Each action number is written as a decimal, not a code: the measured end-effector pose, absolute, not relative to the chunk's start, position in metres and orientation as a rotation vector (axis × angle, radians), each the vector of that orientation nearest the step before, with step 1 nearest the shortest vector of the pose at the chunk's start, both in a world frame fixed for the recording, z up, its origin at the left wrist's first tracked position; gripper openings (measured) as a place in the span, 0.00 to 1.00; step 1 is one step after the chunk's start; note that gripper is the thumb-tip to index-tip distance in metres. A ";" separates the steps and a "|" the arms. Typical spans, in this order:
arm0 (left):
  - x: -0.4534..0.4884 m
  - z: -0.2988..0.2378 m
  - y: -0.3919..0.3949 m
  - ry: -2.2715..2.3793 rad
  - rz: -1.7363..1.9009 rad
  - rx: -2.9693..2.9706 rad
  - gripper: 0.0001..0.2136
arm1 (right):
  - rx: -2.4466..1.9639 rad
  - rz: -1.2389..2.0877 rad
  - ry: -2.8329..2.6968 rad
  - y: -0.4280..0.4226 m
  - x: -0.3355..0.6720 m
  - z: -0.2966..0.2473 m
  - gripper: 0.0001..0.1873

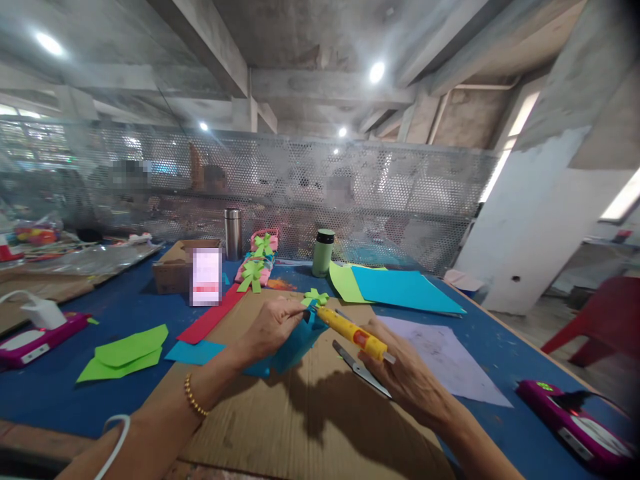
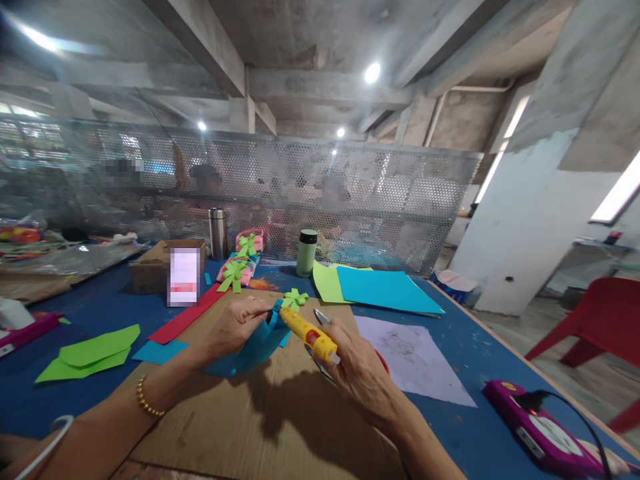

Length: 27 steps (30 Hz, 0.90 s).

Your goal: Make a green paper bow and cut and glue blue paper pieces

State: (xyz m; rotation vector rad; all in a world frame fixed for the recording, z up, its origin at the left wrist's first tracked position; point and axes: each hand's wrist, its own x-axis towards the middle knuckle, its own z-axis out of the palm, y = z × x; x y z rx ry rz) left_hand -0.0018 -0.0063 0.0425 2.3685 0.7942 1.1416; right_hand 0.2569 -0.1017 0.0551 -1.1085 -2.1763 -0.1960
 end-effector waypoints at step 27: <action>-0.002 0.044 -0.008 0.806 1.153 2.325 0.15 | -1.062 0.021 -2.193 -0.101 0.259 0.062 0.09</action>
